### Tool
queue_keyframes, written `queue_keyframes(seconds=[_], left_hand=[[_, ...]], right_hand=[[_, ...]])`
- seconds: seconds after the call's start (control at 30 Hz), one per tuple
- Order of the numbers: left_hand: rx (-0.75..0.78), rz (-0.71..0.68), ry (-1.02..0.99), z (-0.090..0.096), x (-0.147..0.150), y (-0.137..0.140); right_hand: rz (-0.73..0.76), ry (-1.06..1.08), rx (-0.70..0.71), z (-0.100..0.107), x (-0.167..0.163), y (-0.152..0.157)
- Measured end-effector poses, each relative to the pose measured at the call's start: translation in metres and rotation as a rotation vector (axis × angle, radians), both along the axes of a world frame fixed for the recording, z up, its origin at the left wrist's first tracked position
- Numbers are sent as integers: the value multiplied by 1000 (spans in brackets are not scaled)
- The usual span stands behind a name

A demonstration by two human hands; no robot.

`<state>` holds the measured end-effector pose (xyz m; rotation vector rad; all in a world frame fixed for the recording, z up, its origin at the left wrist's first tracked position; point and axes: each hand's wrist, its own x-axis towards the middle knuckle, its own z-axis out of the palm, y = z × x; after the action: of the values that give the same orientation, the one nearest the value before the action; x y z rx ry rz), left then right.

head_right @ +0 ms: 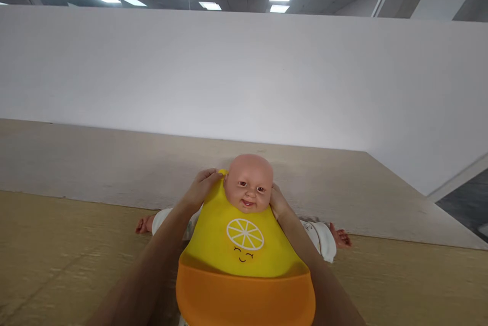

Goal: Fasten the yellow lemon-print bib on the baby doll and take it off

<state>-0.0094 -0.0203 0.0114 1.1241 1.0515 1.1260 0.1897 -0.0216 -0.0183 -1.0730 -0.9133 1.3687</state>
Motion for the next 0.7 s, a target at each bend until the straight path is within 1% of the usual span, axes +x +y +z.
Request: queue_keyframes(seconds=[0.1,0.17,0.23,0.33,0.47,0.6,0.7], left_hand=[[22,69,158,-6,0,5],[51,72,222,-10,0,7],[92,49,244,-12,1,8],[105,55,155,-12,3,7],[21,40,-34,-7,4,4],[-30,35,-117,-5,4,4],[-47,61,-126,-4,4,4]], right_hand=[[41,52,-35,1,0,2],[55,21,-2,1,3,6],[65,-37,47,1,6,10],[21,-138,118,2,10,15],[-35,-227,129,12,10,15],[-58,-209,102,22,11,13],[-22,-151,62,28,13,10]])
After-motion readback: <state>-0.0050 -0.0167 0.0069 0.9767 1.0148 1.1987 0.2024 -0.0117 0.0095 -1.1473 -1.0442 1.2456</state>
